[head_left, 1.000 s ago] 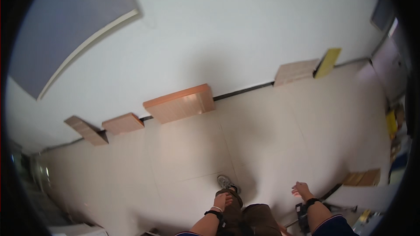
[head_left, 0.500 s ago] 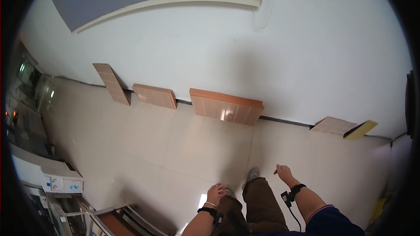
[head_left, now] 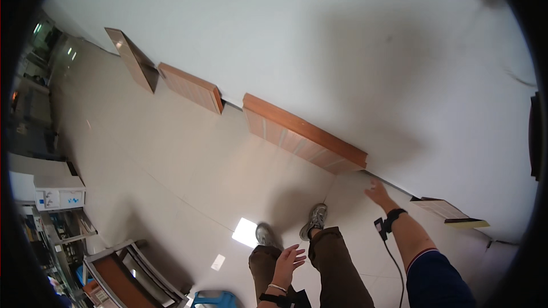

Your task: The person is inspecting and moving large sheets of copper-colored PCBs (printed circuit boards) from a stack to a separate box, examining both sides of the sheets.

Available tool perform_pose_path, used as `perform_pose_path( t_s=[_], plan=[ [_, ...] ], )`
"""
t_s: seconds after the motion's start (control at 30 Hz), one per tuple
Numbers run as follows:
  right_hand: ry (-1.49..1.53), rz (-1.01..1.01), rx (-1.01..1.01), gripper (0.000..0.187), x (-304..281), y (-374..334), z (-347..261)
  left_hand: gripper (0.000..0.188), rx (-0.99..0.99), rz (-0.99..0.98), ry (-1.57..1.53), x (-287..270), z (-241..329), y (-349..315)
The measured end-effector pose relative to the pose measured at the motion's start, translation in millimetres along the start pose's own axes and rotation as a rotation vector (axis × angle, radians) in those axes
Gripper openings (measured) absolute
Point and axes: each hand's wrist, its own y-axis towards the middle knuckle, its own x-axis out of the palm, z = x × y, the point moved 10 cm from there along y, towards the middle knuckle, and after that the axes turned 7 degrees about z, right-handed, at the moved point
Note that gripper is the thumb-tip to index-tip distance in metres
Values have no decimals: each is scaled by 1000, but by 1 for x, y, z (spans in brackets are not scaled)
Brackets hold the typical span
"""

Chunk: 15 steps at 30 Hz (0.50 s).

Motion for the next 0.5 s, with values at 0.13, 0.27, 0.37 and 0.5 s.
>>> perform_pose_path(
  t_s=[0.13, 0.27, 0.37, 0.5],
  plan=[
    [-126, 232, -174, 76, 6, 88, -5, 33, 27, -13, 43, 12, 9, 53],
    [5, 332, -91, 68, 22, 105, -6, 33, 97, 13, 92, 0, 30, 104],
    [95, 362, 15, 57, 23, 96, -12, 34, 111, 14, 123, 7, 49, 143],
    [115, 484, -37, 51, 10, 76, -31, 38, 197, -108, 217, 56, 83, 197]
  ],
)
